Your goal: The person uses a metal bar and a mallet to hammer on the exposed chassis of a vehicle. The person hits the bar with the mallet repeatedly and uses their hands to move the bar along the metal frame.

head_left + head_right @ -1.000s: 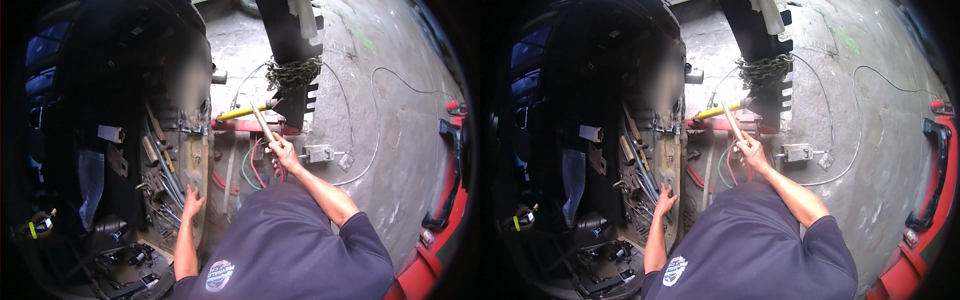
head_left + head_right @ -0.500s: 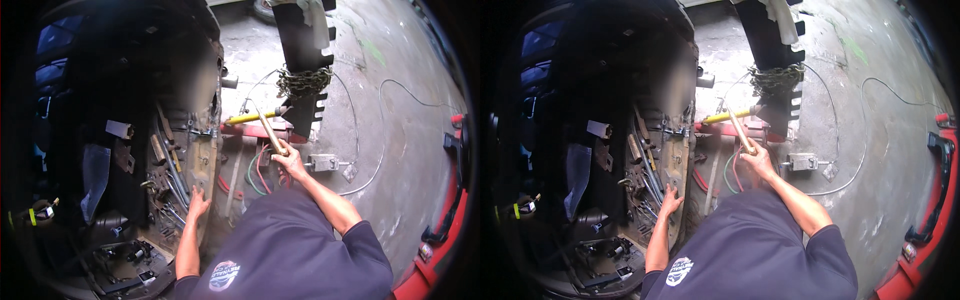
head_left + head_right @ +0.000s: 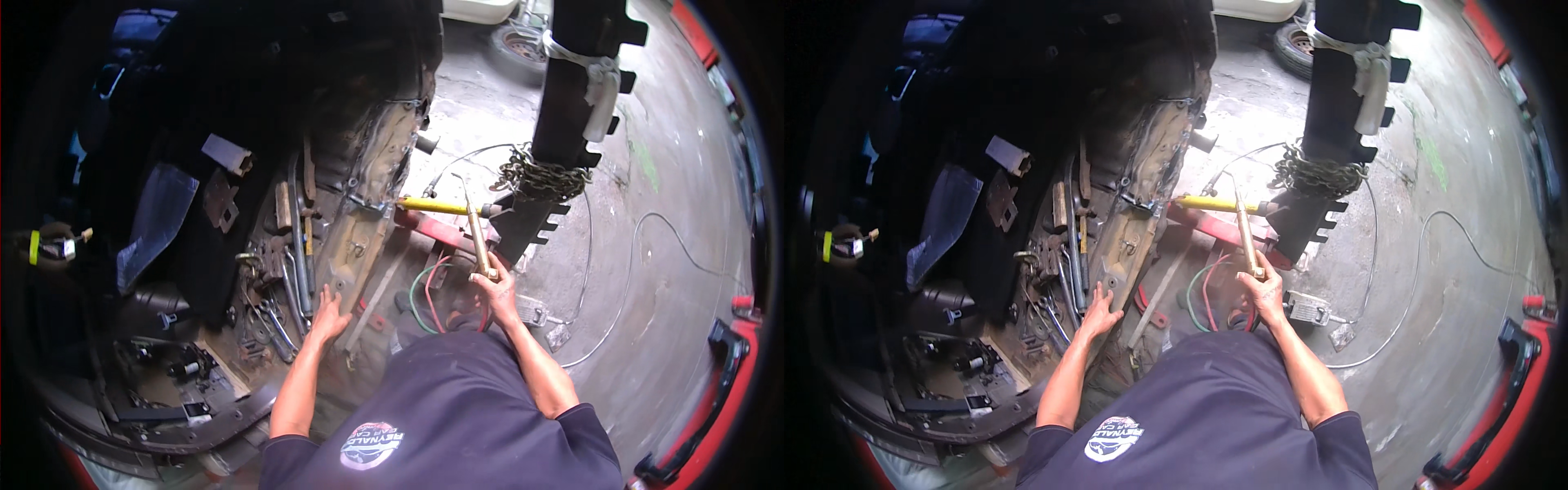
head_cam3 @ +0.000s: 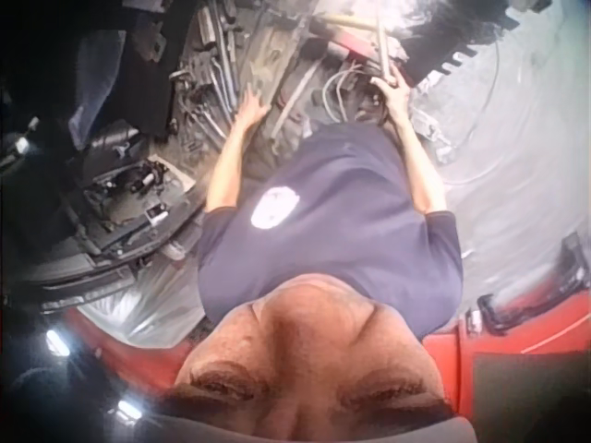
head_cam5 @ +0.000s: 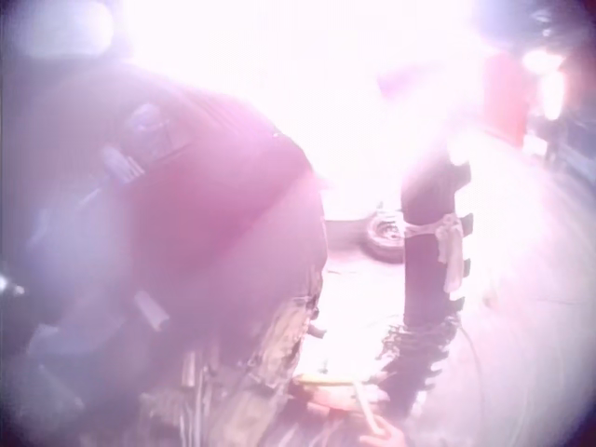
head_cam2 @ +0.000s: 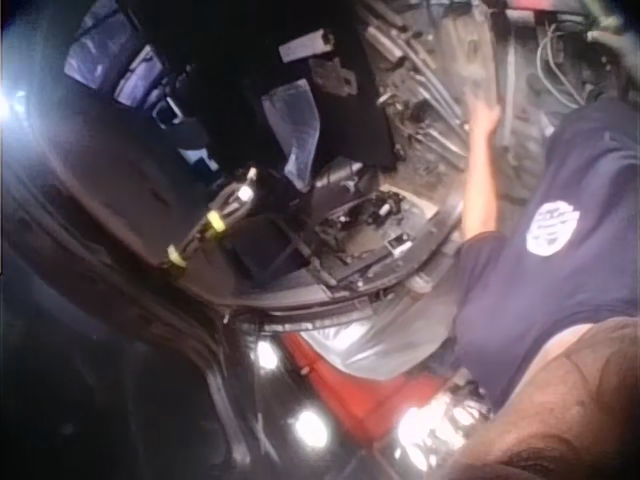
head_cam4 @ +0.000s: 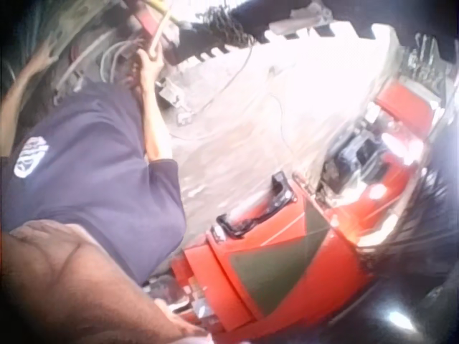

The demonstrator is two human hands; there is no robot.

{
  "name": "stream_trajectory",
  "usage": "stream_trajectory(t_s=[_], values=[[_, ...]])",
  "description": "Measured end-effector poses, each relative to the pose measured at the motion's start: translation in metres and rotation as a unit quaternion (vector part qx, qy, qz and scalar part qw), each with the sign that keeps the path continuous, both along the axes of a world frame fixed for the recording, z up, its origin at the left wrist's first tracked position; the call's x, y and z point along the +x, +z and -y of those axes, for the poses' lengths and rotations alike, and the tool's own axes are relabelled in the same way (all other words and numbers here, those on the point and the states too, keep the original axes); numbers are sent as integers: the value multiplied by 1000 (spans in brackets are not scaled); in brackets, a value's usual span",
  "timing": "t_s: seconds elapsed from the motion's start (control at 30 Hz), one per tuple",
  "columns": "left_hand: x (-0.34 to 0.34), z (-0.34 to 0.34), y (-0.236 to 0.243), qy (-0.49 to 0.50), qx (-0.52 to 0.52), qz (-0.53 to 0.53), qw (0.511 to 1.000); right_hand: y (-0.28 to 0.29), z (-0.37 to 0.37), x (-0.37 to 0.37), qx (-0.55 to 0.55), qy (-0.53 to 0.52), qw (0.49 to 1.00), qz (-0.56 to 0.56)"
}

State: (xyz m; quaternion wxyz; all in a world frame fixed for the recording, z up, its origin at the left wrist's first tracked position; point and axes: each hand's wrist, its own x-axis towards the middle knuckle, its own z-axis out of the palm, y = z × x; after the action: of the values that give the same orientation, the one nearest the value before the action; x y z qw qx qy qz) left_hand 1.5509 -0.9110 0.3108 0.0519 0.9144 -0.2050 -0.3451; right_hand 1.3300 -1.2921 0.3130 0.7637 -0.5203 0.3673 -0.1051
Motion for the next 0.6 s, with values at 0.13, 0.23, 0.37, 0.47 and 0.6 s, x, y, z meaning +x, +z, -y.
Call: stream_trajectory(t_s=[0.13,0.23,0.37,0.47,0.6], values=[[-4,-3,0,19,-32,-8,999,41,5,14,-3,-13,999,30],[-4,-4,-4,11,-49,3,999,71,23,23,-29,8,997,68],[-7,-5,-6,18,-35,7,999,108,37,36,-40,52,995,75],[-9,-4,-6,26,-32,15,999,102,35,37,-53,73,995,52],[-8,-2,-8,7,-34,42,999,74,10,23,-8,70,997,17]])
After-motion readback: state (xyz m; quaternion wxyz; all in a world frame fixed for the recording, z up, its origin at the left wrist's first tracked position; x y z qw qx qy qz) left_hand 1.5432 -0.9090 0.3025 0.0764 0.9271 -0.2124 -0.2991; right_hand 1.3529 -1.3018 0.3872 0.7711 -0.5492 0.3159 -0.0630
